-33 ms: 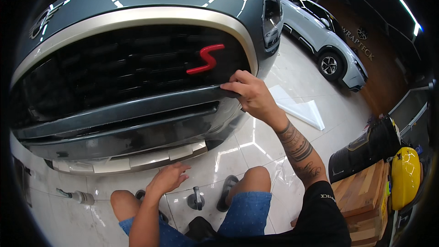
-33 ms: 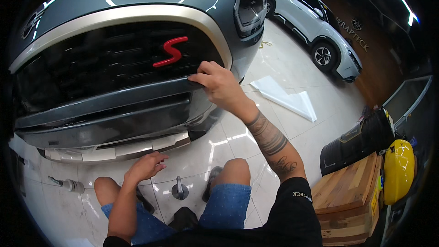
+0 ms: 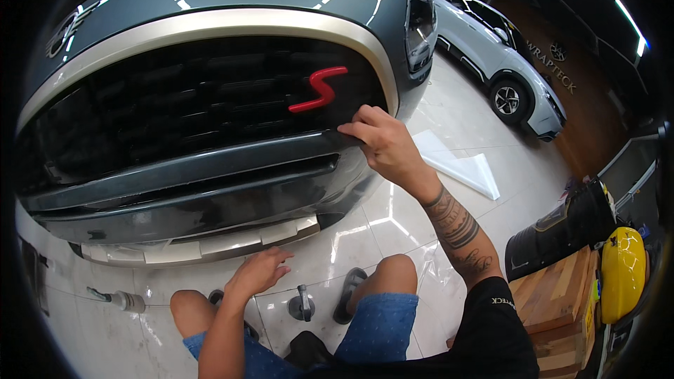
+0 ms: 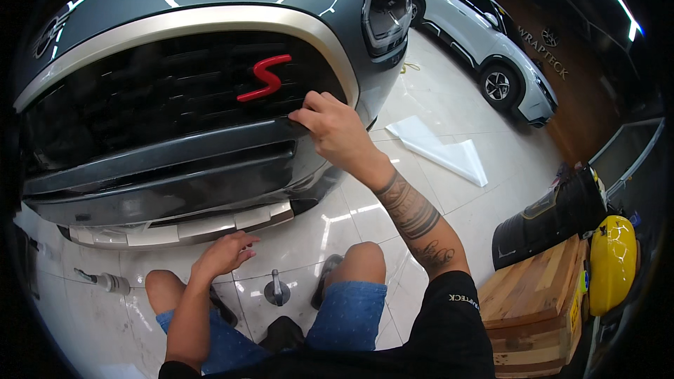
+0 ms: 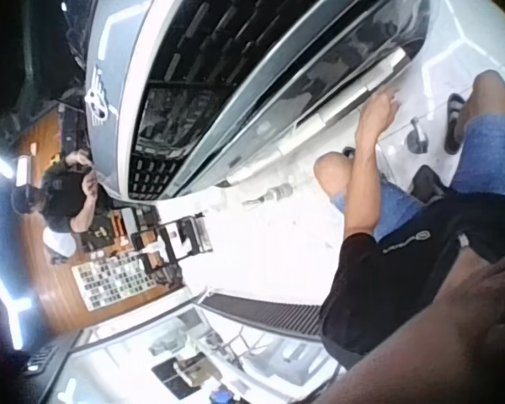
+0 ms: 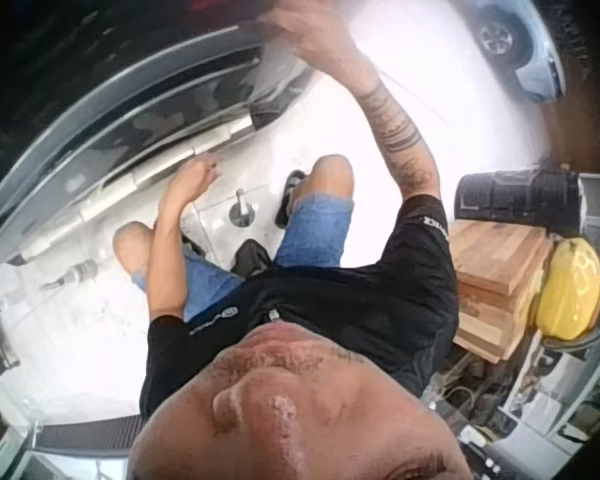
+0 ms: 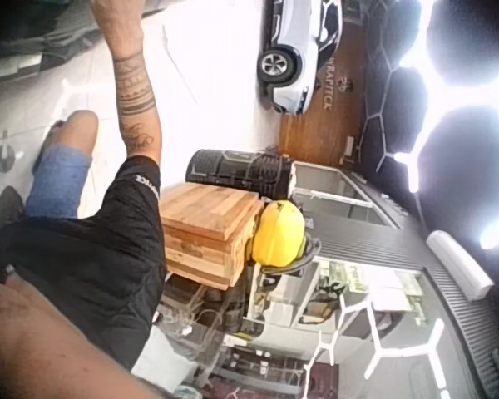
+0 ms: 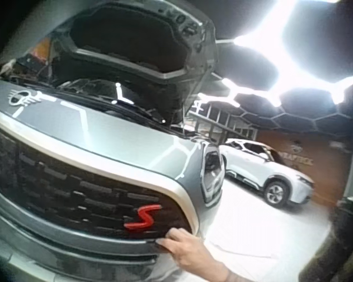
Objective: The person applies a protective film to the front bumper of a car using a squeegee tool. They smooth the film over the surface, tuck it into crevices, and trim the edges with a knife.
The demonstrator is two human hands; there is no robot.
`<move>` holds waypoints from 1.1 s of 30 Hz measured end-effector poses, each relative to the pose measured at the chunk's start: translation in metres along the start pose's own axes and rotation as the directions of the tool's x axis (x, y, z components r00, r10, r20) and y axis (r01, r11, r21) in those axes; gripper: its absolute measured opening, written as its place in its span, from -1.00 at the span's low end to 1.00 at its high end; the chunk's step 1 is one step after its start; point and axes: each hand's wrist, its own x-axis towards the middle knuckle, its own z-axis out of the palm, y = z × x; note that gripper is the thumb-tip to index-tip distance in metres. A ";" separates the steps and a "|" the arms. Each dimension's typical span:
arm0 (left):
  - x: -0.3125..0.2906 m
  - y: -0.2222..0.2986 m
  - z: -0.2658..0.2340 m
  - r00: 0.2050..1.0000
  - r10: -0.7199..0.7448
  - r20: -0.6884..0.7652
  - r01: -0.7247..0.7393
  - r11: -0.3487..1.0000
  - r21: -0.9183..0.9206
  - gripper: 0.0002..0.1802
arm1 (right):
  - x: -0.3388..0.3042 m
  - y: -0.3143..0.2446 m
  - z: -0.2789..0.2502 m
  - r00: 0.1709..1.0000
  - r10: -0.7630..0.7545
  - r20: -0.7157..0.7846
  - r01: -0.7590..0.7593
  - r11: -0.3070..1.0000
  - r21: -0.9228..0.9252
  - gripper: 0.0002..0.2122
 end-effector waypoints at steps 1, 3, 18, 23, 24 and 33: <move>0.001 -0.003 0.000 1.000 0.012 -0.019 -0.012 1.000 0.001 -0.65 | 0.003 0.001 0.000 0.998 0.060 0.034 -0.062 0.995 0.083 -0.72; 0.000 -0.007 0.001 0.997 0.044 -0.063 -0.044 0.999 0.007 -0.65 | 0.014 0.009 -0.006 0.980 0.167 0.110 -0.189 0.955 0.230 -0.69; 0.004 -0.039 0.026 0.976 0.123 -0.182 -0.131 0.991 -0.034 -0.59 | 0.073 -0.190 0.125 0.900 0.312 -0.303 -0.110 0.838 0.535 -0.85; -0.014 -0.021 0.000 1.000 -0.014 -0.010 0.014 1.000 0.007 -0.64 | -0.026 -0.050 0.074 0.624 0.761 -0.175 -0.522 0.573 0.632 -0.70; -0.013 -0.020 0.001 1.000 -0.019 -0.006 0.019 1.000 0.017 -0.64 | -0.055 -0.007 0.059 0.520 0.833 -0.190 -0.527 0.488 0.696 -0.70; -0.005 -0.033 0.010 0.995 -0.087 0.042 0.086 0.996 0.028 -0.64 | -0.001 -0.082 0.064 0.778 0.618 -0.111 -0.337 0.560 0.757 -0.74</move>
